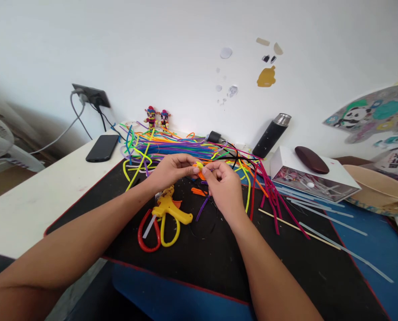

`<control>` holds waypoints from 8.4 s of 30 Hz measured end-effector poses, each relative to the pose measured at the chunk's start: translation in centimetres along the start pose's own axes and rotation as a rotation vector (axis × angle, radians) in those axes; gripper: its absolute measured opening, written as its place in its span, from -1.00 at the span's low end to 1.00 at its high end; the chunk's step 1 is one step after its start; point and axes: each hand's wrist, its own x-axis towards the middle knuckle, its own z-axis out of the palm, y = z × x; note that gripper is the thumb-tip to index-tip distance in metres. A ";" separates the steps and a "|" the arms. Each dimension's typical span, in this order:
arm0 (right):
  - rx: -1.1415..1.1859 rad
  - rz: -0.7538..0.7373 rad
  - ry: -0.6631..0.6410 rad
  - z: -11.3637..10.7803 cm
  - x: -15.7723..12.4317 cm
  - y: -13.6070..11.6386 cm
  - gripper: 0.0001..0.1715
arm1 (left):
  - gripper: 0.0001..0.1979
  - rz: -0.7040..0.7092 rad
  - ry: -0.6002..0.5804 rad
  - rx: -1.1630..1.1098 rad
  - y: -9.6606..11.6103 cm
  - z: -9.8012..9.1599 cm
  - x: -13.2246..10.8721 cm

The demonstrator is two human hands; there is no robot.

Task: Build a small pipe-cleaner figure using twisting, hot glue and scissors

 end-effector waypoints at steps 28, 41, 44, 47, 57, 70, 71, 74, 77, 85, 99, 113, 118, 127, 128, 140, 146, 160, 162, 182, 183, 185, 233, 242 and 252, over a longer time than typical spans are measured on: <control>0.429 0.062 0.097 -1.1 1.0 -0.4 -0.54 | -0.56 0.011 0.236 -0.117 -0.7 -0.5 0.9; -0.238 -0.148 -0.098 0.0 -0.2 0.4 -0.44 | -0.61 0.011 0.182 -0.144 -0.5 0.2 0.3; -0.359 -0.161 -0.094 0.0 -0.3 0.3 -0.45 | -0.62 -0.005 0.167 -0.169 -0.8 0.4 0.2; -0.436 -0.168 -0.096 -0.1 -0.3 0.3 -0.49 | -0.64 -0.009 0.159 -0.189 -1.0 0.4 0.2; -0.158 -0.080 -0.120 0.0 0.0 0.7 -0.58 | -0.65 -0.064 0.059 -0.272 -0.9 0.0 0.3; 0.135 0.049 -0.180 0.5 0.5 1.3 -0.52 | -0.64 -0.077 0.126 -0.313 -1.1 0.4 0.4; 0.115 0.051 -0.181 0.5 0.6 1.5 -0.52 | -0.64 -0.079 0.135 -0.292 -1.1 0.5 0.4; -0.022 0.015 -0.177 0.4 0.6 2.0 -0.53 | -0.64 -0.092 0.156 -0.230 -0.9 0.7 0.4; -0.188 -0.053 -0.123 0.3 0.5 2.0 -0.47 | -0.65 -0.099 0.178 -0.220 -1.0 0.6 0.5; -0.573 -0.175 -0.166 0.4 -0.2 0.9 -0.54 | -0.67 -0.090 0.155 -0.181 -1.7 0.5 0.5; -0.956 -0.129 -0.230 0.3 0.1 -0.1 -0.50 | -0.71 -0.025 0.186 0.016 -1.7 1.1 0.2; -0.038 0.077 -0.220 0.2 0.6 1.5 -0.43 | -0.57 -0.101 -0.074 -0.299 -1.3 0.0 0.4; 0.053 0.082 -0.252 0.5 0.4 1.0 -0.42 | -0.59 -0.099 -0.080 -0.270 -1.1 0.1 0.2; 0.025 0.068 -0.266 0.6 0.2 1.1 -0.45 | -0.63 -0.060 -0.022 -0.277 -1.7 0.6 0.2; 0.031 0.068 -0.272 0.6 0.2 1.1 -0.43 | -0.63 -0.053 -0.021 -0.271 -1.7 0.7 0.1; 0.367 0.185 -0.366 0.5 0.4 0.5 -0.38 | -0.53 -0.091 -0.106 -0.351 -0.6 0.3 -0.2; 0.391 0.203 -0.420 0.4 0.2 0.3 -0.39 | -0.59 -0.056 -0.106 -0.304 -0.9 0.2 -0.4; 0.113 0.092 -0.385 0.9 0.3 1.7 -0.36 | -0.61 0.012 0.054 -0.020 -0.3 0.1 -0.1; 0.050 0.030 -0.374 0.9 0.1 1.8 -0.41 | -0.58 0.006 0.063 -0.025 -0.2 0.0 0.0; -0.236 -0.188 -0.235 1.2 0.5 2.9 -0.47 | -0.57 -0.019 0.049 -0.018 -2.2 0.2 0.4; -0.234 -0.190 -0.234 1.2 0.5 3.1 -0.46 | -0.57 -0.012 0.055 0.003 -2.1 0.2 0.4; -0.203 -0.174 -0.238 1.3 0.5 3.4 -0.43 | -0.57 -0.008 0.064 0.014 -2.2 0.2 0.4; 0.161 0.106 -0.283 2.0 -0.3 2.0 -0.37 | -0.48 -0.231 0.034 -0.337 -0.5 0.1 0.1; 0.346 0.172 -0.335 1.5 0.1 1.5 -0.38 | -0.46 -0.270 -0.047 -0.455 -0.4 -0.1 0.0; 0.462 0.228 -0.417 1.1 -0.1 1.3 -0.42 | -0.60 -0.256 -0.081 -0.509 -0.2 0.1 -0.1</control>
